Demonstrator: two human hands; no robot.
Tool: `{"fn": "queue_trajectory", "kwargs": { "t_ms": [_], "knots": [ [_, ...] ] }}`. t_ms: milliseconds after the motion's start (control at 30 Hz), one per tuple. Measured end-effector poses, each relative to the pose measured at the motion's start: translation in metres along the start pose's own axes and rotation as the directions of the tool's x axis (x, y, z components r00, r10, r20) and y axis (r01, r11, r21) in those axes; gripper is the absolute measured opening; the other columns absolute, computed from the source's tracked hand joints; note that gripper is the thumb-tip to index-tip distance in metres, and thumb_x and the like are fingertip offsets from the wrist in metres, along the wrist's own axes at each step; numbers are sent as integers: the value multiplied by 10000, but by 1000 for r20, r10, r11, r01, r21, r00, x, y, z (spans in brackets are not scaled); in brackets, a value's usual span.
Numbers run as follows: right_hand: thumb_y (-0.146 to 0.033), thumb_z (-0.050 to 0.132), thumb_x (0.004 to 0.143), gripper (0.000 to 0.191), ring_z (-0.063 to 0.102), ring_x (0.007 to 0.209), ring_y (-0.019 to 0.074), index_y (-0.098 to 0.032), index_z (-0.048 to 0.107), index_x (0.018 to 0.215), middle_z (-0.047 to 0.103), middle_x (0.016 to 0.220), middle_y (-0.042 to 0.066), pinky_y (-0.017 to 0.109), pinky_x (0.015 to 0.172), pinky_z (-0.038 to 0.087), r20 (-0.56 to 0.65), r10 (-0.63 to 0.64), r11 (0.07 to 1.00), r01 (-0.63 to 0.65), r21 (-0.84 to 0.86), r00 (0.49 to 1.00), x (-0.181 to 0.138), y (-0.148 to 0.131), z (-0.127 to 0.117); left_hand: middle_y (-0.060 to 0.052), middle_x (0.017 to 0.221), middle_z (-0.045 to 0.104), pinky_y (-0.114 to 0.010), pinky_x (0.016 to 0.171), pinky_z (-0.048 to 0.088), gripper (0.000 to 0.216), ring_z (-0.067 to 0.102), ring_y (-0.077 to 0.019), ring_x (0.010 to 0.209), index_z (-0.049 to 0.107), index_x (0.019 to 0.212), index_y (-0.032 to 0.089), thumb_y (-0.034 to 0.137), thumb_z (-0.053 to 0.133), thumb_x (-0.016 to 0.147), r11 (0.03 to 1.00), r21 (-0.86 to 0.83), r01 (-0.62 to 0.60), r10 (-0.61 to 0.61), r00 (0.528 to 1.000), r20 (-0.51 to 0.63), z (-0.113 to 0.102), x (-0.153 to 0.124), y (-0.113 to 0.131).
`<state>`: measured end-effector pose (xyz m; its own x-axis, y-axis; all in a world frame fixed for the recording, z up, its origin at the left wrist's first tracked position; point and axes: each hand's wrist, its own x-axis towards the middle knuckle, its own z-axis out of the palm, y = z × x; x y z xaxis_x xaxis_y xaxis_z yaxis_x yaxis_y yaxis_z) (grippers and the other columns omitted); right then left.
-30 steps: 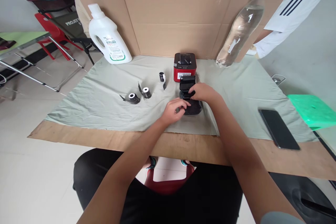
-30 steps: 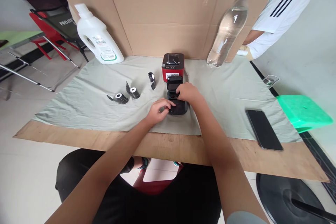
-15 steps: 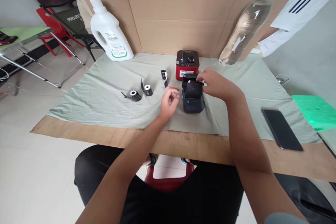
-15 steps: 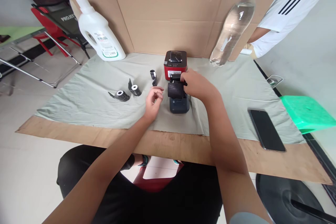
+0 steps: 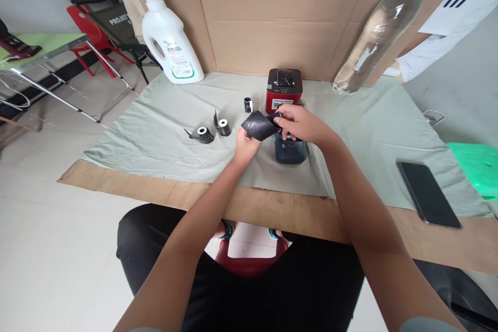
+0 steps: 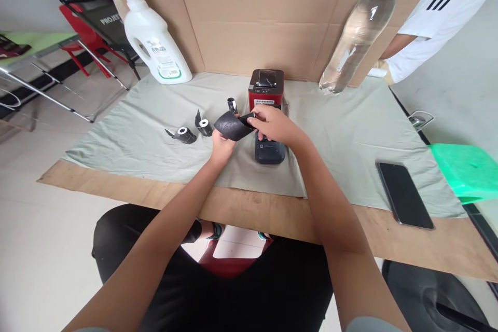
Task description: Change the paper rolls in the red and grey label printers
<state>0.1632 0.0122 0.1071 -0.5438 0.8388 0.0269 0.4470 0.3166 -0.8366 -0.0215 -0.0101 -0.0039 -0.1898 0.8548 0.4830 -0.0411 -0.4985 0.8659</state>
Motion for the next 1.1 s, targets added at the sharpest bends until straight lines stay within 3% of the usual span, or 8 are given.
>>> {"fn": "queue_trajectory", "kwargs": {
  "t_ms": [267,433,500,633,733,867,1000,1100],
  "knots": [
    [-243,630,881,166,574,543,136,-231,624,1046,624,726,-42,293,589,444,-14,-60,998,60,26,998,3,4,4,-43,851,739,-308,786,582,624,722,-197,845,747,1154,193,625,886,725,999,-41,24,-25,1000,-1,-1,2,-4],
    [-196,630,840,232,629,640,146,-236,648,1067,673,942,1,304,625,486,0,-120,991,119,54,993,2,3,5,41,627,591,-243,574,472,544,538,-93,536,759,1130,200,635,824,809,994,-56,96,-94,995,37,-2,1,-4],
    [-217,644,845,223,617,632,152,-232,666,1066,677,901,2,314,629,487,-5,-93,996,93,14,996,2,4,5,38,667,634,-229,529,440,542,486,-64,488,759,1121,209,602,874,767,992,-59,108,-105,993,49,-1,1,-5],
    [-233,637,855,178,629,702,168,-217,682,1026,682,913,20,317,659,482,-51,-130,992,130,-2,990,3,5,6,-46,1023,776,-241,512,484,588,561,-56,493,733,1181,227,614,868,759,985,-97,144,-136,988,77,-1,1,-5],
    [-247,649,850,186,630,760,170,-209,672,1031,681,965,27,320,708,483,-79,-168,986,169,1,983,4,6,7,-54,1060,783,-239,485,471,564,542,-43,462,724,1173,223,610,845,782,983,-103,154,-147,987,66,-2,1,-6],
    [-310,628,881,214,574,677,154,-205,670,1063,649,841,3,311,665,459,-141,-95,995,96,1,985,5,7,9,-39,1102,770,-226,470,434,599,523,-24,461,682,1177,232,576,890,734,985,-111,135,-136,991,-5,-1,1,-7],
    [-285,612,867,263,572,669,137,-206,681,1108,661,958,22,300,647,465,-190,-108,994,107,-15,976,7,7,12,40,787,708,-241,438,387,599,474,-48,415,626,1190,229,649,802,801,966,-128,223,-218,975,50,3,1,-7],
    [-328,593,900,302,538,587,132,-223,676,1171,649,870,1,304,614,468,-175,-41,999,39,-19,984,7,12,12,74,697,640,-241,427,351,596,441,-48,407,603,1153,225,652,806,790,961,-144,236,-232,972,46,7,0,-7]
  ]
}}
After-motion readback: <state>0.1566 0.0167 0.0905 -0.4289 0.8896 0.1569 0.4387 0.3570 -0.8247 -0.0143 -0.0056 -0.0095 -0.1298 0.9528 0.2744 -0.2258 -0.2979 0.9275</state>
